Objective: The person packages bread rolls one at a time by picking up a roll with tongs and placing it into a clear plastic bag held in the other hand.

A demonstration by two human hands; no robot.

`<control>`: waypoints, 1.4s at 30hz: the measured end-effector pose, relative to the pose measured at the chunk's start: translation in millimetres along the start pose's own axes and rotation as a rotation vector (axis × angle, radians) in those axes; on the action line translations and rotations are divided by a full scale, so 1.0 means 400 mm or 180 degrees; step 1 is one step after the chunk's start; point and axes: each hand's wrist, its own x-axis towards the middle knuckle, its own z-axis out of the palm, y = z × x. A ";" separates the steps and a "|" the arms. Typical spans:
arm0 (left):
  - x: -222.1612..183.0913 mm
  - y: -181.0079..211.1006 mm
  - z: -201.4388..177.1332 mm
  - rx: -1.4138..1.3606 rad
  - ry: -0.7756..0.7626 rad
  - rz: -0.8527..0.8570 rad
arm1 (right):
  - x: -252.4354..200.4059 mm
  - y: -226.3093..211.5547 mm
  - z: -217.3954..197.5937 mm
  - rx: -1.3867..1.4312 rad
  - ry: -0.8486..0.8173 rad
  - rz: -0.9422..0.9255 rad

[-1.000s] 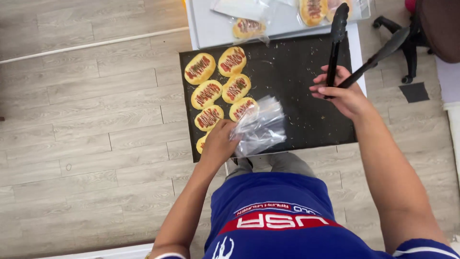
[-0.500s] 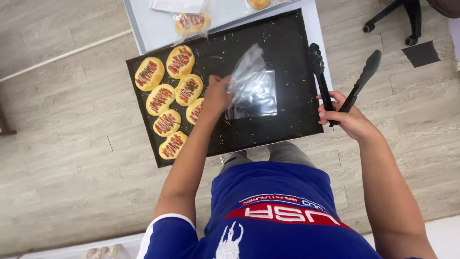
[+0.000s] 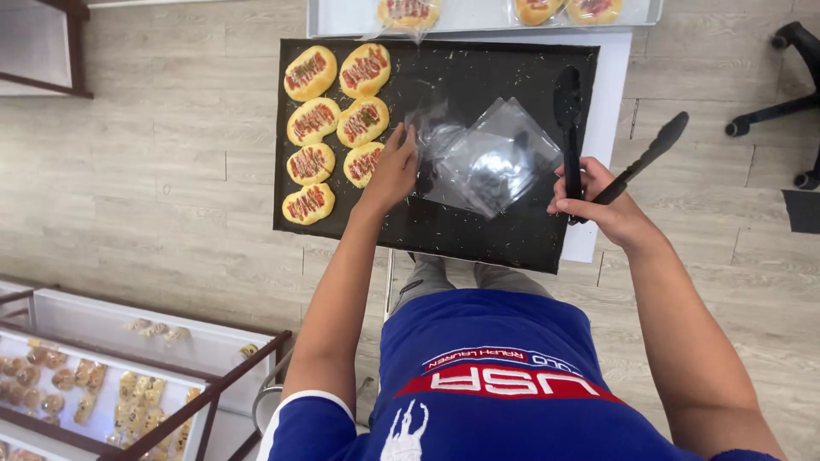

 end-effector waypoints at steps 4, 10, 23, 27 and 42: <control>-0.069 0.076 -0.063 -0.0459 0.0429 0.0018 | 0.045 0.031 0.029 -0.0001 0.0070 -0.0049; -0.205 0.227 -0.192 -0.1036 -0.0881 0.0235 | 0.060 -0.054 0.185 -0.1271 -0.0089 -0.0721; -0.427 -0.090 -0.235 -0.3321 -0.0388 -0.0072 | 0.112 0.158 0.572 -0.0484 0.0480 -0.0612; -0.483 -0.265 -0.242 -0.3074 0.0330 -0.0226 | 0.106 0.193 0.625 -0.0643 0.0312 -0.0383; -0.587 -0.384 -0.341 0.0272 0.1131 0.2048 | 0.015 0.015 0.858 -0.5958 0.0346 -0.2206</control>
